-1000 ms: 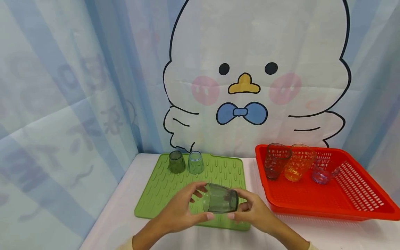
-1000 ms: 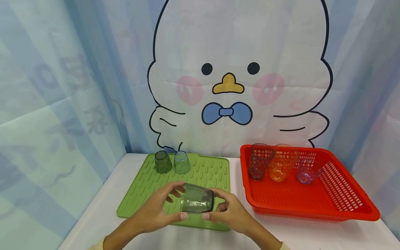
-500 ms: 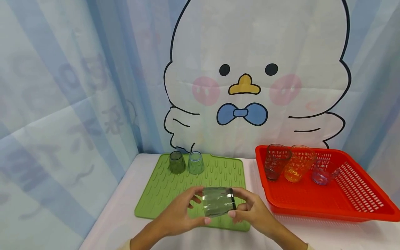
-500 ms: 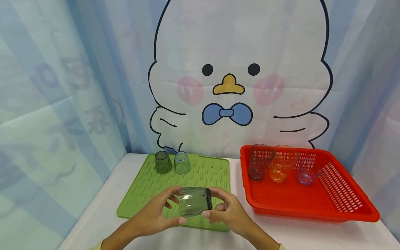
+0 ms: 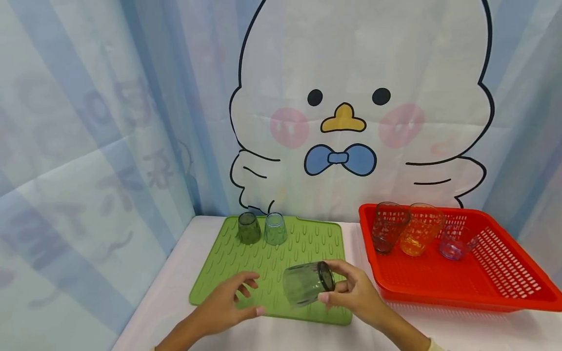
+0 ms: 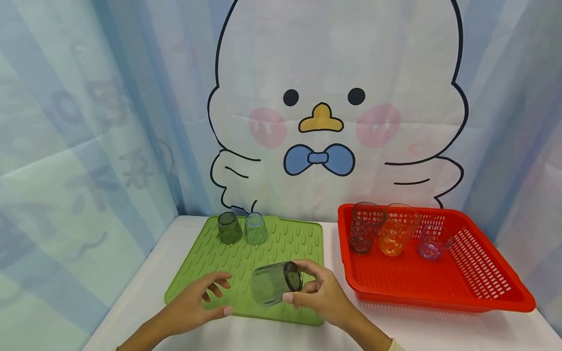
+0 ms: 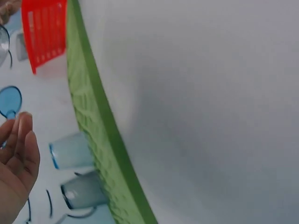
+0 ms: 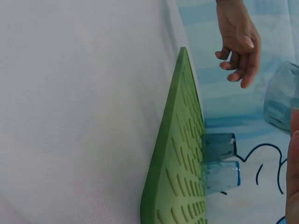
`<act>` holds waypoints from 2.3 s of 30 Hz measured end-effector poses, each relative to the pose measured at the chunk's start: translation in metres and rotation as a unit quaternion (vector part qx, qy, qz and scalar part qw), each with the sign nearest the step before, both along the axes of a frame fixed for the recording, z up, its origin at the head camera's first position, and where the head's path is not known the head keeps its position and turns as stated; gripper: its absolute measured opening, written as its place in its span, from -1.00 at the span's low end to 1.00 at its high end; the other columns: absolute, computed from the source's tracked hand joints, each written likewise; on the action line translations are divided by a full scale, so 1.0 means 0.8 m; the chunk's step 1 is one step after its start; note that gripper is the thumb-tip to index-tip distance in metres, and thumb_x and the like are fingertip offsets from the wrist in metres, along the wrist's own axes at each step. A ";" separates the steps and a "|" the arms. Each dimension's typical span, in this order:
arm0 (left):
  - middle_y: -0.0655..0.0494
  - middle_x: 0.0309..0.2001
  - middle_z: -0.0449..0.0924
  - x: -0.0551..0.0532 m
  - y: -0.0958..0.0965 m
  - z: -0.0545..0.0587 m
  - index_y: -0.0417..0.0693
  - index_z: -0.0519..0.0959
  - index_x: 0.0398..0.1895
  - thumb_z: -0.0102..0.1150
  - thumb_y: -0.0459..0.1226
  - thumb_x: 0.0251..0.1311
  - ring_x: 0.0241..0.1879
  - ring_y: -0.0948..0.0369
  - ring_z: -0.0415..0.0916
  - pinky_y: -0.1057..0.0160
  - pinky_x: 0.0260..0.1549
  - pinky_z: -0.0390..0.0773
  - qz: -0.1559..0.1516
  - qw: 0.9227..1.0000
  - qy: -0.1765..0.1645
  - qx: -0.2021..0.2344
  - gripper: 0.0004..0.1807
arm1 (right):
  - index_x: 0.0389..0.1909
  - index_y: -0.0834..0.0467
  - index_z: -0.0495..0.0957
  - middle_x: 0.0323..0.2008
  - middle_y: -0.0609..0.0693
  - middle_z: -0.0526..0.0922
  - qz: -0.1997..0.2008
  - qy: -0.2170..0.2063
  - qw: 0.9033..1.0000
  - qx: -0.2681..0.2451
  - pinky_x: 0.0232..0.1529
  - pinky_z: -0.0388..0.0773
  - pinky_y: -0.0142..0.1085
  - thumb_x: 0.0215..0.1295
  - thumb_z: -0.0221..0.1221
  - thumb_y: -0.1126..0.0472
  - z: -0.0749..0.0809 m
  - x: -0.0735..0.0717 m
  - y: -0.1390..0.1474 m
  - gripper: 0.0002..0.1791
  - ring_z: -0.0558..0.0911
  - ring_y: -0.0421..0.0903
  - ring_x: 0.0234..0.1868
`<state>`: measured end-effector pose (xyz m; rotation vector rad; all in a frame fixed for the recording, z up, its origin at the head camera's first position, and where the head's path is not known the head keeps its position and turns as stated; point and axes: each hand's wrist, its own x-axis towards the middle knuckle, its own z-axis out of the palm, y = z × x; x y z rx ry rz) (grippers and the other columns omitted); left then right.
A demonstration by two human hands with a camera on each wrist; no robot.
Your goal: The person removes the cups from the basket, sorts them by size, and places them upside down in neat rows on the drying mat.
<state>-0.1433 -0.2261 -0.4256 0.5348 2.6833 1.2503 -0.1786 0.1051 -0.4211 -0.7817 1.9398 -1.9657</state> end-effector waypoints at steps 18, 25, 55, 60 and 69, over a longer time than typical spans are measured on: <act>-0.06 -0.04 0.59 -0.025 -0.118 -0.032 -0.25 0.51 0.18 0.36 -0.04 0.24 -0.17 0.16 0.54 0.28 -0.30 0.55 0.034 0.998 0.008 -0.048 -0.41 | 0.33 0.21 0.39 0.28 0.31 0.42 -0.066 0.021 0.995 0.070 -0.38 0.68 -0.20 0.20 0.38 0.29 0.005 -0.027 -0.010 -0.34 0.70 -0.07 -0.52; -0.01 -0.06 0.61 -0.029 -0.139 -0.044 -0.21 0.56 0.08 0.38 -0.01 0.20 -0.23 0.30 0.52 0.31 -0.30 0.55 0.043 0.996 0.011 -0.072 -0.46 | 0.35 0.13 0.39 0.30 0.27 0.44 -0.093 0.015 0.990 0.104 -0.31 0.69 -0.21 0.20 0.41 0.18 0.009 -0.044 -0.029 -0.30 0.74 0.04 -0.49; 0.12 -0.22 0.51 -0.041 -0.150 -0.056 -0.20 0.57 -0.05 0.48 -0.12 0.07 -0.30 0.34 0.38 0.35 -0.30 0.46 0.022 0.995 -0.007 -0.093 -0.53 | 0.36 0.07 0.41 0.34 0.21 0.40 -0.229 -0.007 0.957 0.178 -0.24 0.67 -0.17 0.12 0.46 0.13 -0.011 -0.141 -0.089 -0.24 0.73 -0.08 -0.43; 0.11 -0.23 0.51 -0.040 -0.150 -0.058 -0.21 0.56 -0.07 0.49 -0.16 0.05 -0.32 0.33 0.37 0.35 -0.32 0.45 0.020 0.997 -0.007 -0.080 -0.55 | 0.35 0.10 0.42 0.34 0.23 0.39 -0.240 -0.014 0.954 0.178 -0.28 0.67 -0.19 0.12 0.46 0.19 -0.017 -0.155 -0.096 -0.25 0.71 -0.10 -0.47; 0.12 -0.23 0.50 -0.044 -0.151 -0.060 -0.19 0.56 -0.07 0.50 -0.12 0.05 -0.31 0.35 0.36 0.35 -0.31 0.44 0.021 0.996 -0.004 -0.090 -0.53 | 0.36 0.11 0.40 0.35 0.23 0.39 -0.261 -0.030 0.947 0.186 -0.30 0.69 -0.20 0.14 0.44 0.24 -0.026 -0.178 -0.102 -0.26 0.74 -0.07 -0.37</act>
